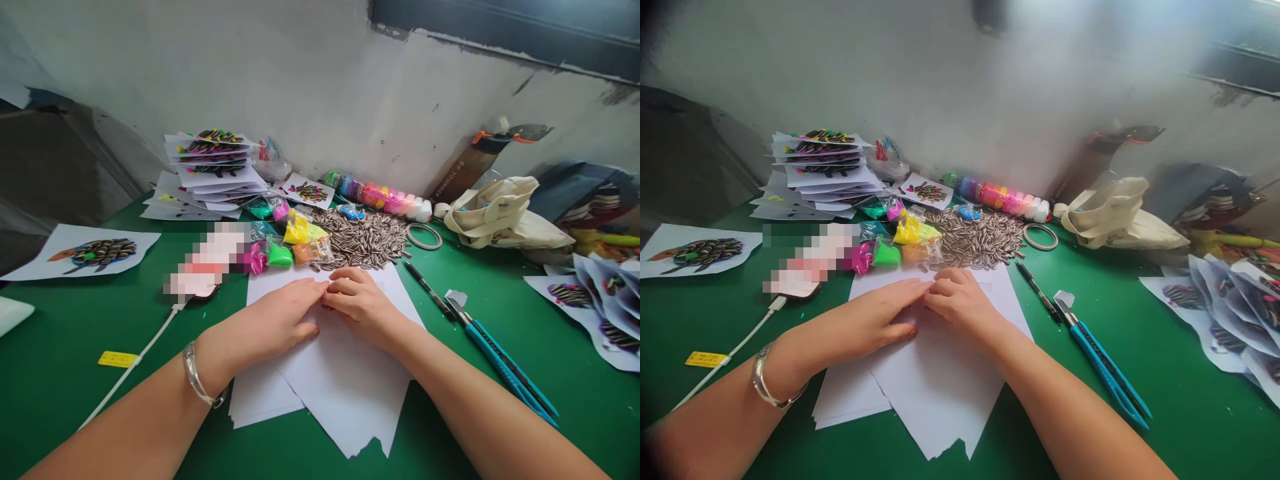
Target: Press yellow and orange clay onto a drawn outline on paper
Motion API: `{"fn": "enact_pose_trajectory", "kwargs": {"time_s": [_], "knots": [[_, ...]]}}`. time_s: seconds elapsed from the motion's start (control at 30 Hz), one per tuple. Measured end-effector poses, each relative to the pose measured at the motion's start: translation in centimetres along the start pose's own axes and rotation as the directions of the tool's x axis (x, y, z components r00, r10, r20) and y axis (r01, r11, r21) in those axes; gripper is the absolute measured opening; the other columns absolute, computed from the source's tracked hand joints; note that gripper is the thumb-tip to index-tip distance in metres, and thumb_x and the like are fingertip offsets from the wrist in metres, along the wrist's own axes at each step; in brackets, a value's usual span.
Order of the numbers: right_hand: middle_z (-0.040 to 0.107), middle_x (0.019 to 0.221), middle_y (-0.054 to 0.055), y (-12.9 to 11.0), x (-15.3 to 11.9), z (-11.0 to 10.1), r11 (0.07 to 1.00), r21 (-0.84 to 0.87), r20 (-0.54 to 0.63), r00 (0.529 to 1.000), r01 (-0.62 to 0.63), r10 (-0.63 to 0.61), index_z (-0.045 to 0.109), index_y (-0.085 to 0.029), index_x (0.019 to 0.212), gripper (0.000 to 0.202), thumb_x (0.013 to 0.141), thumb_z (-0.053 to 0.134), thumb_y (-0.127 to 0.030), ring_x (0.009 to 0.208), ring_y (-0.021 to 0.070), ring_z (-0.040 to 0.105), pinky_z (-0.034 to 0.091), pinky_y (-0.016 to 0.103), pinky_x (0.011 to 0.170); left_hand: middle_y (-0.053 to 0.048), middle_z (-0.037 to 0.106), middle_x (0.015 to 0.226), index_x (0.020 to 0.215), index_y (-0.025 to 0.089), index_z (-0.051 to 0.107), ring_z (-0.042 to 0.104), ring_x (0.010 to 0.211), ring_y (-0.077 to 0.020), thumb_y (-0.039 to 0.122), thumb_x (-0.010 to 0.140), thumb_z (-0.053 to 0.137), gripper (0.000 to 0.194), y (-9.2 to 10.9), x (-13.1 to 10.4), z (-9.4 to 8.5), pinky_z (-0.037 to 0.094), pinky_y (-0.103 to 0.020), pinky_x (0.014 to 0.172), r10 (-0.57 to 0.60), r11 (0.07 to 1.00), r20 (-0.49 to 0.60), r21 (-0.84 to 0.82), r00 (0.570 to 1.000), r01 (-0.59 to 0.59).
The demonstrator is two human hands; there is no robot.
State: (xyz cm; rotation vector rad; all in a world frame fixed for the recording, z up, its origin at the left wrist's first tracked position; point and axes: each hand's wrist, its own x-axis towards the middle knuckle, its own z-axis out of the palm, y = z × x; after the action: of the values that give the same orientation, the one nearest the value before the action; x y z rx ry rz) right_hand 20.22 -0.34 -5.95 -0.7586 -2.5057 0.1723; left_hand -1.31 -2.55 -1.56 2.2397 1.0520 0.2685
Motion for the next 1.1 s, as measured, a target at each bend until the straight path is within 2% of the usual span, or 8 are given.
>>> {"fn": "enact_pose_trajectory", "kwargs": {"time_s": [0.1, 0.17, 0.27, 0.4, 0.57, 0.77, 0.97, 1.1], "knots": [[0.072, 0.089, 0.006, 0.1, 0.0, -0.4, 0.998, 0.057, -0.032, 0.999, -0.010, 0.012, 0.072, -0.024, 0.098, 0.020, 0.098, 0.053, -0.017, 0.106, 0.0232, 0.059, 0.047, 0.040, 0.090, -0.006, 0.061, 0.125, 0.118, 0.022, 0.057, 0.058, 0.116, -0.0243, 0.019, 0.087, 0.055, 0.031, 0.1, 0.1, -0.1, 0.046, -0.038, 0.101, -0.008, 1.000, 0.014, 0.027, 1.000, 0.007], [0.071, 0.088, 0.006, 0.5, -0.1, -0.5, 0.991, 0.113, -0.105, 0.991, -0.067, 0.079, 0.071, -0.024, 0.096, 0.021, 0.098, 0.051, -0.018, 0.097, 0.0217, 0.061, 0.049, 0.038, 0.086, -0.006, 0.062, 0.121, 0.115, 0.022, 0.058, 0.059, 0.112, -0.0244, 0.020, 0.089, 0.055, 0.027, 0.1, 0.0, -0.2, 0.047, -0.038, 0.098, -0.015, 0.998, 0.038, 0.062, 0.999, 0.013], [0.069, 0.090, 0.007, 1.3, -0.5, -0.4, 0.952, 0.198, -0.207, 0.939, -0.233, 0.273, 0.071, -0.022, 0.093, 0.023, 0.097, 0.048, -0.017, 0.087, 0.0194, 0.062, 0.051, 0.034, 0.077, -0.008, 0.059, 0.127, 0.117, 0.020, 0.058, 0.055, 0.119, -0.0259, 0.024, 0.091, 0.056, 0.027, 0.1, -0.1, -0.3, 0.046, -0.039, 0.101, -0.004, 0.992, 0.050, 0.125, 0.999, -0.002], [0.068, 0.084, 0.004, 2.2, -1.0, 0.1, 0.871, 0.304, -0.196, 0.869, -0.386, 0.454, 0.070, -0.022, 0.088, 0.021, 0.091, 0.050, -0.015, 0.079, 0.0179, 0.063, 0.050, 0.030, 0.070, -0.010, 0.056, 0.132, 0.121, 0.020, 0.057, 0.053, 0.124, -0.0278, 0.027, 0.091, 0.059, 0.031, 0.1, -0.4, -0.1, 0.046, -0.040, 0.103, 0.002, 0.983, 0.051, 0.185, 0.999, -0.011], [0.069, 0.087, 0.005, 2.3, -1.0, 0.4, 0.855, 0.297, -0.158, 0.862, -0.425, 0.483, 0.070, -0.021, 0.087, 0.022, 0.090, 0.049, -0.014, 0.080, 0.0182, 0.062, 0.050, 0.031, 0.071, -0.014, 0.049, 0.141, 0.123, 0.019, 0.058, 0.046, 0.131, -0.0310, 0.027, 0.092, 0.061, 0.032, 0.1, -0.7, 0.4, 0.040, -0.045, 0.109, 0.068, 0.955, 0.006, 0.287, 0.998, -0.067], [0.069, 0.089, 0.006, 2.2, -0.9, 0.3, 0.848, 0.304, -0.142, 0.859, -0.435, 0.491, 0.071, -0.020, 0.087, 0.022, 0.090, 0.051, -0.013, 0.082, 0.0178, 0.062, 0.049, 0.030, 0.072, -0.009, 0.059, 0.117, 0.118, 0.021, 0.062, 0.059, 0.106, -0.0267, 0.023, 0.090, 0.061, 0.028, 0.7, -0.6, 0.2, 0.051, -0.039, 0.091, -0.008, 0.967, 0.082, 0.255, 0.997, -0.013], [0.069, 0.091, 0.006, 2.2, -0.9, 0.3, 0.832, 0.307, -0.118, 0.849, -0.462, 0.515, 0.071, -0.020, 0.088, 0.022, 0.089, 0.052, -0.009, 0.085, 0.0187, 0.063, 0.049, 0.031, 0.076, -0.012, 0.057, 0.132, 0.125, 0.019, 0.059, 0.056, 0.120, -0.0305, 0.024, 0.087, 0.063, 0.039, 0.8, -0.9, 0.8, 0.050, -0.042, 0.098, -0.016, 0.956, 0.039, 0.293, 0.999, 0.004], [0.070, 0.091, 0.007, 2.3, -0.8, 0.4, 0.830, 0.314, -0.120, 0.847, -0.462, 0.517, 0.072, -0.019, 0.089, 0.023, 0.089, 0.052, -0.008, 0.086, 0.0194, 0.063, 0.050, 0.032, 0.077, -0.018, 0.057, 0.135, 0.130, 0.012, 0.057, 0.051, 0.128, -0.0341, 0.023, 0.084, 0.065, 0.047, 1.7, -0.7, 1.5, 0.047, -0.046, 0.105, -0.028, 0.933, 0.043, 0.359, 0.999, 0.011]]}}
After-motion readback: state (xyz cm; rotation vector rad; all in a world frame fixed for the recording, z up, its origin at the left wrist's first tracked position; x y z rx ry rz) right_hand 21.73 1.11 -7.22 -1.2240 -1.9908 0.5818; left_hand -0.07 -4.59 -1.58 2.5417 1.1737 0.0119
